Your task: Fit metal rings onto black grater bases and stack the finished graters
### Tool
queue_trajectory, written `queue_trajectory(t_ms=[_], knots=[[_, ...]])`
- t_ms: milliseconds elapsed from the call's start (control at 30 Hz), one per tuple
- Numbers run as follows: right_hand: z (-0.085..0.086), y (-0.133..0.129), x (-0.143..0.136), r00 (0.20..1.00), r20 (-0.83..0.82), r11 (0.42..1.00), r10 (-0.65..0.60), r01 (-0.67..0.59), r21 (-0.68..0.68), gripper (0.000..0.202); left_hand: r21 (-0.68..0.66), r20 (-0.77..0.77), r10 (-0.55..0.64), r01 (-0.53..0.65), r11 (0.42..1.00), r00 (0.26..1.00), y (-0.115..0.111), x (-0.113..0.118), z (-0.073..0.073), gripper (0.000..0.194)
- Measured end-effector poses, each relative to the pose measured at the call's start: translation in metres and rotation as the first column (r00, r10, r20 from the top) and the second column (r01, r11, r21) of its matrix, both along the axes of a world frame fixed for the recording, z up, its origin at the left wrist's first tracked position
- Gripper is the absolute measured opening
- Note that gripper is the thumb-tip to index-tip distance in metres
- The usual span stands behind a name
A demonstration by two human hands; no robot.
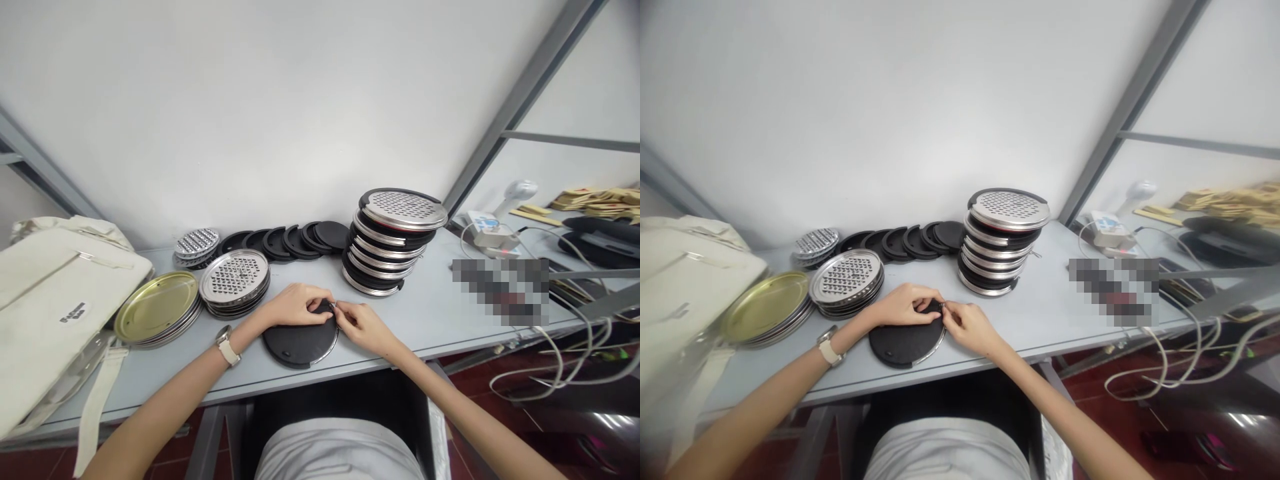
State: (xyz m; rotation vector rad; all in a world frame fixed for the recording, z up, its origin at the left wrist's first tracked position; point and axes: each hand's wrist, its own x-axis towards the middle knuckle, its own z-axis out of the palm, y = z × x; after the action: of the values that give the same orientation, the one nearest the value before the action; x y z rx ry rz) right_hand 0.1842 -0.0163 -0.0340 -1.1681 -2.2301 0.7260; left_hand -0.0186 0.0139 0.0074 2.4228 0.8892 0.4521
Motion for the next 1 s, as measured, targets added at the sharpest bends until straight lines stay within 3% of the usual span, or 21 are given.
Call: queue_trajectory(t_ms=[333,700,1000], knots=[[-0.0009,0.0008,-0.0004,1.000,0.008,1.000,0.000,0.000,0.002,0.029,-0.092,0.062,-0.011,0.017,0.996,0.998,0.0027,-0.0009,-0.0037,0.019],[-0.0016,0.0021,0.0009,0.998,-0.061,0.999,0.013,-0.016,-0.036,0.031,-0.278,0.148,0.005,0.037,0.960,0.989,0.0050,-0.0020,-0.0068,0.022],[-0.0026,0.0051,0.0034,0.990,-0.136,0.992,0.028,-0.044,-0.118,0.036,-0.291,0.155,-0.005,0.051,0.955,0.988,0.0080,-0.0029,-0.0086,0.022]])
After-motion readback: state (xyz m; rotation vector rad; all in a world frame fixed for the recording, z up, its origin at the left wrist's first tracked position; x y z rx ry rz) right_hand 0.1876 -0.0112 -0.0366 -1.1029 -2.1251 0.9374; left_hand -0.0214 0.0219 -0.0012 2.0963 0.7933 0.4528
